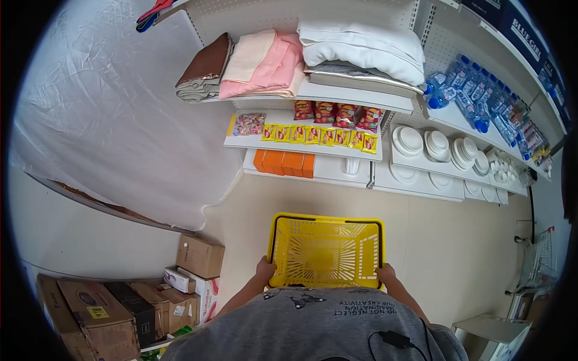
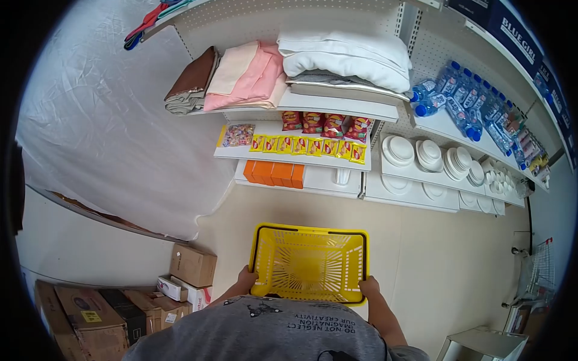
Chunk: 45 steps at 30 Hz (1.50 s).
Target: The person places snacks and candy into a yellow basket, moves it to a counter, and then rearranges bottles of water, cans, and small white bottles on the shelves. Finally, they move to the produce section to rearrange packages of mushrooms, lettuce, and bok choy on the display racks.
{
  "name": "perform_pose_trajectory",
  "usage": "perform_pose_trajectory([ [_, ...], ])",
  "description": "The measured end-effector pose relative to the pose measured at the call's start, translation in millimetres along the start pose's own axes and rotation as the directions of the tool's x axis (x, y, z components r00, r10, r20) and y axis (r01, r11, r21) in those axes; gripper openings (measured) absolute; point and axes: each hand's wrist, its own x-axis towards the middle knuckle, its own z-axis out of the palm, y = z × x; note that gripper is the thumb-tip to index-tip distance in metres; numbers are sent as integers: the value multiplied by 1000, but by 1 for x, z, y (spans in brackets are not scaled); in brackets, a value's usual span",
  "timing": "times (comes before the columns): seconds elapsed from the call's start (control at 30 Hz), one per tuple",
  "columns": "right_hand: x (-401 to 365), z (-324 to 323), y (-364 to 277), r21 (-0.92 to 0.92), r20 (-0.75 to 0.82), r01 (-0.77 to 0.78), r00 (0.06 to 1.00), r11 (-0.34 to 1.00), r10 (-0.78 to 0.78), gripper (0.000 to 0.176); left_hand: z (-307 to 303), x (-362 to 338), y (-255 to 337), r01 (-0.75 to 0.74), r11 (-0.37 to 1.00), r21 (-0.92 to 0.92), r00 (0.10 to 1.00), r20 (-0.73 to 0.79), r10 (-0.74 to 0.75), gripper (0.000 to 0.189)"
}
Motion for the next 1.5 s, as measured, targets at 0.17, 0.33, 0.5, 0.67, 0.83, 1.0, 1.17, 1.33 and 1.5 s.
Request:
perform_pose_trajectory([
  [0.17, 29, 2, -51, -6, -39, -35, 999, 999, 35, 49, -18, 74, 25, 21, 1000, -23, 999, 43, -20, 47],
  [0.33, 52, -7, -129, -60, -47, -38, 998, 997, 36, 48, -38, 179, 52, 38, 999, 28, 999, 28, -39, 42],
  [0.5, 162, 7, -167, -55, 27, -17, 999, 998, 18, 49, 2, 306, 52, 70, 996, 56, 995, 65, -73, 41],
  [0.67, 313, 79, -143, -102, 89, -23, 996, 995, 32, 52, 99, 424, -5, 7, 1000, 19, 1000, 20, -8, 34],
  [0.83, 447, 136, -100, -314, 221, 174, 969, 933, -106, 48, 173, 513, -50, -39, 999, 11, 999, -13, 39, 33],
  [1.0, 527, 159, -72, -283, 254, 209, 957, 936, -137, 40, 201, 549, -57, -22, 998, -55, 992, 121, 29, 36],
  [1.17, 513, 132, -124, -474, 184, -11, 977, 881, 111, 48, 191, 568, -6, -189, 808, 557, 922, 384, -49, 56],
  [1.33, 443, 75, -211, -477, -71, 43, 994, 878, -87, 55, 136, 569, 46, -243, 664, 707, 970, 160, 184, 54],
  [1.5, 411, -78, -286, -209, -854, 564, 294, 799, -430, 45, 44, 545, 160, -664, 727, 177, 547, -548, 633, 26],
])
